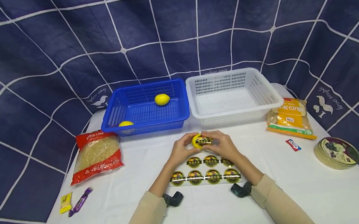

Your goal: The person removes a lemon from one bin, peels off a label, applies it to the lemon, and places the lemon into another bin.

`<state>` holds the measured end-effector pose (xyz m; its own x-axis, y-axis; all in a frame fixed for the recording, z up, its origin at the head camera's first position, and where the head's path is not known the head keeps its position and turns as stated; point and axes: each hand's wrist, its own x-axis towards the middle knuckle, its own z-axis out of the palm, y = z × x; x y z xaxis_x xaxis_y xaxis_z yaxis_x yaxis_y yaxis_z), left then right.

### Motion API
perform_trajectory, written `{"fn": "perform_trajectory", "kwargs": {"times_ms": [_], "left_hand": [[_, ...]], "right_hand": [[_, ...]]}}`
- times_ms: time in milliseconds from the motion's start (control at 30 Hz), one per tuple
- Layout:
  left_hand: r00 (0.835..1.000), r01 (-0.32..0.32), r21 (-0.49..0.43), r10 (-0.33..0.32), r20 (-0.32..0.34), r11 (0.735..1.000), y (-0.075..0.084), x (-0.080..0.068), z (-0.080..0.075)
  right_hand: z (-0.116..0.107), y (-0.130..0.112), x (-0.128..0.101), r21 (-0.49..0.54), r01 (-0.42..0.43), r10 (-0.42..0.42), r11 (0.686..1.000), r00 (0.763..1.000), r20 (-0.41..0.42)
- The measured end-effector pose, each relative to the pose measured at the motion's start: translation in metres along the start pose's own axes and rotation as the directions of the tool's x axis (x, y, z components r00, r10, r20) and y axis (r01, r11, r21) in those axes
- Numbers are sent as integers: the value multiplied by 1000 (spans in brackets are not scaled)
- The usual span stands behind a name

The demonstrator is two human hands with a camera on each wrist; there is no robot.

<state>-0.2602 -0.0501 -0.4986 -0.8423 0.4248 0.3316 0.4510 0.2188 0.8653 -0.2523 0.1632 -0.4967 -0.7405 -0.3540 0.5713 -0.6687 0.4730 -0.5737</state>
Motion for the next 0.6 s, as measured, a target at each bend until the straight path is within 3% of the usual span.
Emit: {"fn": "perform_trajectory", "kwargs": {"times_ms": [67, 200, 300, 467, 600], "left_hand": [[1000, 17, -2, -17, -3, 1000, -9, 1, 2], [1000, 9, -4, -9, -3, 1000, -11, 0, 2], [1000, 4, -11, -4, -10, 1000, -11, 0, 0], [1000, -25, -45, 24, -6, 999, -12, 0, 0], [997, -82, -101, 83, 2, 992, 7, -2, -3]], "right_hand": [[0, 0, -1, 18, 1, -1, 1000, 1000, -7], [1, 1, -2, 127, -26, 31, 992, 999, -36], [1, -1, -1, 236, -68, 80, 969, 996, -43], [-6, -16, 1, 324, -116, 127, 939, 992, -14], [-11, -25, 2, 332, -119, 128, 936, 992, -7]]}}
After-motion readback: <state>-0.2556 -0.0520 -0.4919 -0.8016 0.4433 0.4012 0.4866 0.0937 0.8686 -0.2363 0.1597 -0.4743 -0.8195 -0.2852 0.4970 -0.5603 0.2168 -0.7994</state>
